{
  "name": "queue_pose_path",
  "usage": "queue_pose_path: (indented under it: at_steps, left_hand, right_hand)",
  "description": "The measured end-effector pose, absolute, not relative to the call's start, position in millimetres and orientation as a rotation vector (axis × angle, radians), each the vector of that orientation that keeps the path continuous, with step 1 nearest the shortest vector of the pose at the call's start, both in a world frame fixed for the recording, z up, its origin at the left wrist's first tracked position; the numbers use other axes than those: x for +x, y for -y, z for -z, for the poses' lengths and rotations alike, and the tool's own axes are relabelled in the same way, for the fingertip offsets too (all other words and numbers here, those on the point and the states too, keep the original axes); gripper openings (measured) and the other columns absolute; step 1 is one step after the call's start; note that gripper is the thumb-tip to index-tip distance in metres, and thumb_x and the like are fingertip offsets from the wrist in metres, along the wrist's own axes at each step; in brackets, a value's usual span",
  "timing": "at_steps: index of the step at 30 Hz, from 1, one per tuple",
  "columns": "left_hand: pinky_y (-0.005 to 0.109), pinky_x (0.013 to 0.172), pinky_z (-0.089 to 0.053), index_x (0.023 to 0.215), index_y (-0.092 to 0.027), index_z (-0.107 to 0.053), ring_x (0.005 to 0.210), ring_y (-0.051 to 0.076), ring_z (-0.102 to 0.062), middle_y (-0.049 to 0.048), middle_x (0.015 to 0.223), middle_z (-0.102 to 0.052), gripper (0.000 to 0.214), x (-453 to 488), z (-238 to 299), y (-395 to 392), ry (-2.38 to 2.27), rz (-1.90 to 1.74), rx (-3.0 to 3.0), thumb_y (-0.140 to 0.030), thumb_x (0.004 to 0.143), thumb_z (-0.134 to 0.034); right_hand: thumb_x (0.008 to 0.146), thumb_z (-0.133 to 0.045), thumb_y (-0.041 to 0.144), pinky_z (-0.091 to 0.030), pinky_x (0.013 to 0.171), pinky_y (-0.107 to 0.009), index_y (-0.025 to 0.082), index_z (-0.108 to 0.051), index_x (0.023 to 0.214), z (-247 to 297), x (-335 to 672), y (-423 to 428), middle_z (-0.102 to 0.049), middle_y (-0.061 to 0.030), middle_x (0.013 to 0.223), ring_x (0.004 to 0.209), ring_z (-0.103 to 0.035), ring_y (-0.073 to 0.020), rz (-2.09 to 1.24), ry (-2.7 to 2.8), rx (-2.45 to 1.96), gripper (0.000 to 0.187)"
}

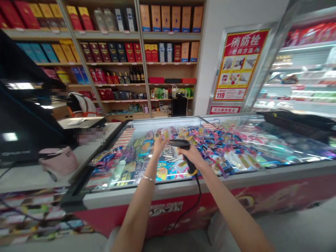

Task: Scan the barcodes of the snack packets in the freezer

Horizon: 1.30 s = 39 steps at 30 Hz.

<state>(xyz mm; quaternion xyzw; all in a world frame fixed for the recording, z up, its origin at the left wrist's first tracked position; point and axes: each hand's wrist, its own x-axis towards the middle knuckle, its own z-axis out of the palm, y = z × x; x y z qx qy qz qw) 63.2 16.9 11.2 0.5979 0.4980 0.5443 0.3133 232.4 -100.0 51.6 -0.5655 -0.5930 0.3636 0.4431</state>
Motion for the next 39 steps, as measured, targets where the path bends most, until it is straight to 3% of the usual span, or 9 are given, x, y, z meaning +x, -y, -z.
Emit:
queue_pose_path:
  at_steps: [5, 9, 15, 18, 24, 29, 39]
  left_hand:
    - [0.030, 0.076, -0.050, 0.111, -0.018, -0.064, 0.091, 0.023, -0.065, 0.0078, 0.098, -0.070, 0.036, -44.0, -48.9, 11.9, -1.720, -1.558, 1.680, -0.032, 0.078, -0.064]
    - [0.030, 0.076, -0.046, 0.117, -0.020, -0.060, 0.088, 0.024, -0.065, 0.0080, 0.101, -0.069, 0.041, -137.2, -58.4, 52.7, -2.161, -1.458, 1.659, -0.036, 0.080, -0.062]
    - [0.036, 0.078, -0.044, 0.128, -0.015, -0.053, 0.091, 0.029, -0.061, 0.0134, 0.095, -0.069, 0.051, -201.5, -21.2, 96.1, -2.672, -1.318, 1.563, -0.041, 0.083, -0.055]
    - [0.042, 0.086, -0.042, 0.122, -0.013, -0.058, 0.105, 0.032, -0.053, 0.0178, 0.111, -0.063, 0.045, -206.0, 5.3, 98.2, -2.873, -1.286, 1.666, -0.038, 0.087, -0.047]
    - [0.041, 0.086, -0.044, 0.115, -0.014, -0.064, 0.100, 0.029, -0.059, 0.0166, 0.118, -0.061, 0.040, -209.2, 31.3, 90.6, -2.790, -1.309, 1.668, -0.036, 0.090, -0.042]
    - [0.040, 0.092, -0.044, 0.117, -0.013, -0.062, 0.107, 0.029, -0.058, 0.0167, 0.121, -0.062, 0.041, -214.6, 34.8, 88.9, -2.734, -1.377, 1.664, -0.037, 0.090, -0.043]
    - [0.039, 0.092, -0.044, 0.117, -0.007, -0.059, 0.107, 0.030, -0.059, 0.0183, 0.114, -0.064, 0.044, -217.5, 41.7, 86.1, -2.741, -1.311, 1.734, -0.034, 0.090, -0.038]
  right_hand:
    - [0.070, -0.066, 0.028, -0.041, 0.039, -0.021, 0.014, -0.064, 0.070, -62.8, 175.0, 94.2, -0.066, -0.0029, 0.060, 0.039, -0.051, -0.0097, -1.239, 1.317, -1.087, 0.014]
    - [0.068, -0.068, 0.025, -0.041, 0.037, -0.021, 0.015, -0.062, 0.074, -60.5, 112.0, 81.8, -0.066, -0.0017, 0.060, 0.038, -0.050, -0.0093, -1.460, 1.289, -0.949, 0.013]
    - [0.074, -0.065, 0.024, -0.042, 0.039, -0.020, 0.014, -0.059, 0.072, -39.3, 22.3, 64.8, -0.062, -0.0005, 0.054, 0.039, -0.050, -0.0093, -1.791, 1.115, -0.851, 0.011]
    - [0.080, -0.059, 0.024, -0.040, 0.039, -0.019, 0.014, -0.059, 0.072, -25.2, -3.4, 61.4, -0.056, 0.0010, 0.047, 0.039, -0.050, -0.0095, -1.925, 1.017, -0.853, 0.012]
    - [0.083, -0.057, 0.028, -0.038, 0.039, -0.017, 0.014, -0.060, 0.069, 1.1, -15.0, 52.3, -0.054, 0.0009, 0.047, 0.039, -0.049, -0.0082, -2.030, 0.948, -0.866, 0.020]
    - [0.081, -0.059, 0.027, -0.041, 0.042, -0.017, 0.013, -0.061, 0.068, 5.9, -14.5, 53.0, -0.055, 0.0011, 0.050, 0.041, -0.049, -0.0075, -2.022, 0.949, -0.830, 0.018]
    - [0.078, -0.062, 0.026, -0.044, 0.042, -0.018, 0.013, -0.062, 0.068, 10.6, -15.7, 52.0, -0.058, -0.0003, 0.053, 0.042, -0.051, -0.0079, -1.980, 0.964, -0.847, 0.017]
